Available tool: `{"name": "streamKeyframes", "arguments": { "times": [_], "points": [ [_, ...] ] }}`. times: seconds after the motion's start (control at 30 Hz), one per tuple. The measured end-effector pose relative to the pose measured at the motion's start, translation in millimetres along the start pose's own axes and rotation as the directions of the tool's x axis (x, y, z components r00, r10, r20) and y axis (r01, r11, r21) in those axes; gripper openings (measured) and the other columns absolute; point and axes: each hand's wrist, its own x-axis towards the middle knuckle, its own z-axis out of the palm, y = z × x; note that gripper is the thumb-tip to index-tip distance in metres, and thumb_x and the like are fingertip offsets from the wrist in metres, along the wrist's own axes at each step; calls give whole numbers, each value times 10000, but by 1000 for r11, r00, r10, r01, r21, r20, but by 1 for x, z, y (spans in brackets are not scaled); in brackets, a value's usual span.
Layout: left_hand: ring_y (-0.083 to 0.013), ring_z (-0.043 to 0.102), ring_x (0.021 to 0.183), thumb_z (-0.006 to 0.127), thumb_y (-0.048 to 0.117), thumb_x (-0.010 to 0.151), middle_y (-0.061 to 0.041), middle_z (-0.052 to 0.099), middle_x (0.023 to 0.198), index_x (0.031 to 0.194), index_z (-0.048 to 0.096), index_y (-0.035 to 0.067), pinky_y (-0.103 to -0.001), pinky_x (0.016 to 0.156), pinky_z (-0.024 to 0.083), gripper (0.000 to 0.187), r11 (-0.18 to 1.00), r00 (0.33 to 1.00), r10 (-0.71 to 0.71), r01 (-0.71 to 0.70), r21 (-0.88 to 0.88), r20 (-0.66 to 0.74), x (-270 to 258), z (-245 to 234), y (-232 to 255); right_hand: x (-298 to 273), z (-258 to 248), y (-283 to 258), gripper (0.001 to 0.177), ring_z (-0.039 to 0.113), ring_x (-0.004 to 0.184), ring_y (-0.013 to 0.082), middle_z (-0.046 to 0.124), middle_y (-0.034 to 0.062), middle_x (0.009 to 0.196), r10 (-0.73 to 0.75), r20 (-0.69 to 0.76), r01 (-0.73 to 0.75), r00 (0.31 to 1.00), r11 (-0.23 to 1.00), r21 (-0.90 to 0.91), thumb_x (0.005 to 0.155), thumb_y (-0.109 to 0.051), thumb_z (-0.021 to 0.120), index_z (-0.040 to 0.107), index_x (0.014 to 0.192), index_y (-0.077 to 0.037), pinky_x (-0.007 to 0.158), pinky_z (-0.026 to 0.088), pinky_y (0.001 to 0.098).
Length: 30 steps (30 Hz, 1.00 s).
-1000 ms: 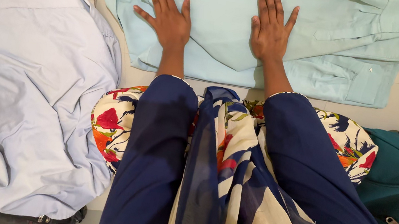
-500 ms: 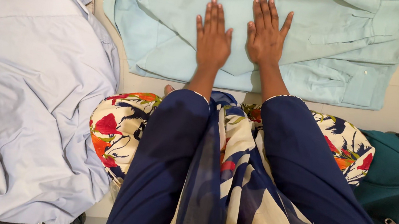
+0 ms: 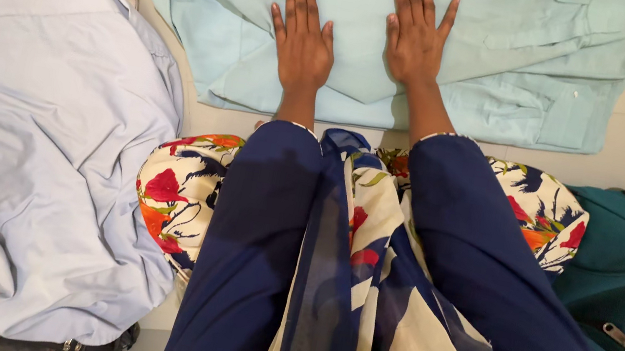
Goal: The person folds a light blue button-down shirt by smoothing the fabric, folding the sleeves inward, and then folding the bottom of the shirt upwards on the floor.
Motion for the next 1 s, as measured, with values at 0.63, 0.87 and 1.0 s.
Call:
{"name": "streamKeyframes", "arguments": {
  "times": [0.63, 0.87, 1.0],
  "points": [
    [-253, 62, 1614, 403, 362, 1122, -114, 78, 1737, 1647, 144, 9, -506, 1320, 25, 683, 999, 994, -45, 43, 17, 102, 3, -11, 5, 17, -17, 13, 568, 199, 1585, 204, 282, 39, 1713, 2, 91, -4, 996, 1000, 22, 1122, -310, 386, 290, 1643, -104, 1234, -36, 633],
    [-245, 53, 1620, 387, 363, 1135, -105, 64, 1744, 1657, 128, 22, -497, 1327, 13, 675, 998, 992, -52, 49, 29, 114, 2, -12, 6, 20, -22, 71, 544, 287, 1521, 305, 396, 126, 1625, 114, 22, -114, 993, 993, -19, 1131, -346, 329, 373, 1581, -43, 1193, -56, 620],
    [-244, 54, 1618, 390, 360, 1126, -100, 64, 1743, 1656, 122, 33, -497, 1323, 10, 678, 998, 989, -61, 58, 23, 135, 3, -11, 5, 20, -30, 95, 540, 336, 1487, 342, 448, 158, 1576, 162, -8, -162, 987, 986, -38, 1139, -359, 319, 427, 1538, -12, 1190, -61, 617]
  ]
}}
